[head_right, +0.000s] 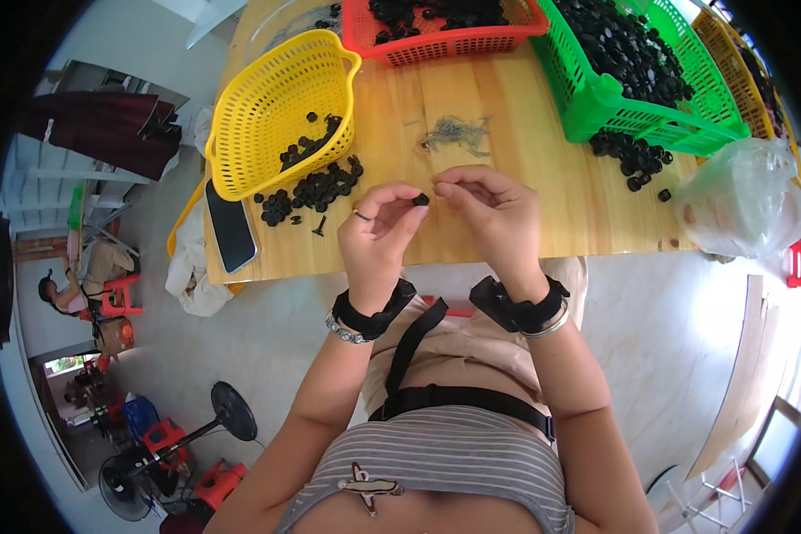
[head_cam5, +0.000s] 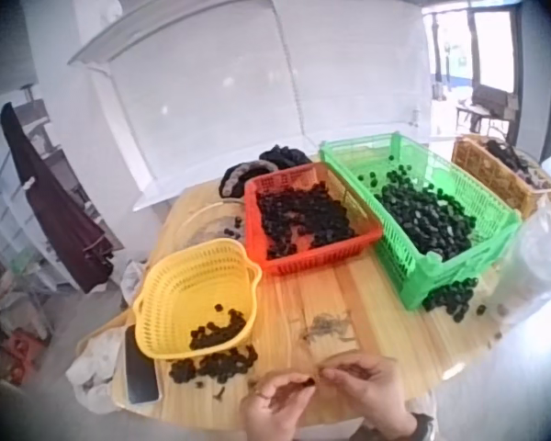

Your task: Inspecting and sorting small black plastic components on a table.

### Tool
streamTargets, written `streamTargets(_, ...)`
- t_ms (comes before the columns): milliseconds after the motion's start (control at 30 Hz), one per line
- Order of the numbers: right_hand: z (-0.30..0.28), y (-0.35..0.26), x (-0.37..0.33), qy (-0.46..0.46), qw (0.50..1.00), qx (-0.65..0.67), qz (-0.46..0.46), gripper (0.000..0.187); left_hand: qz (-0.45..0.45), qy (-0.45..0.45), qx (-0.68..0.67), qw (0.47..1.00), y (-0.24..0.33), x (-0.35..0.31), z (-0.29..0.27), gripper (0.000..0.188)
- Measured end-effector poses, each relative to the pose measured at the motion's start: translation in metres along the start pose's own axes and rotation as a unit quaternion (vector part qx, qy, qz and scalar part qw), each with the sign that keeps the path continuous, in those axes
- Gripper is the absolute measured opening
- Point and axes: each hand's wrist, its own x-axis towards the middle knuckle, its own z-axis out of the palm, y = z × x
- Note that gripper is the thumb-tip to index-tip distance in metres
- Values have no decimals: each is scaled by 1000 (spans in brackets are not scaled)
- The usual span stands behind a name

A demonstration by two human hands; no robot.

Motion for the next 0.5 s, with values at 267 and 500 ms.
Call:
streamTargets(267,0,8,5,-18,993,-62,-95,6,4,9,15,1000,0,1,3,19)
streamTargets(500,1,5,4,-28,991,-92,-91,6,4,27,-13,1000,4,-1,3,16)
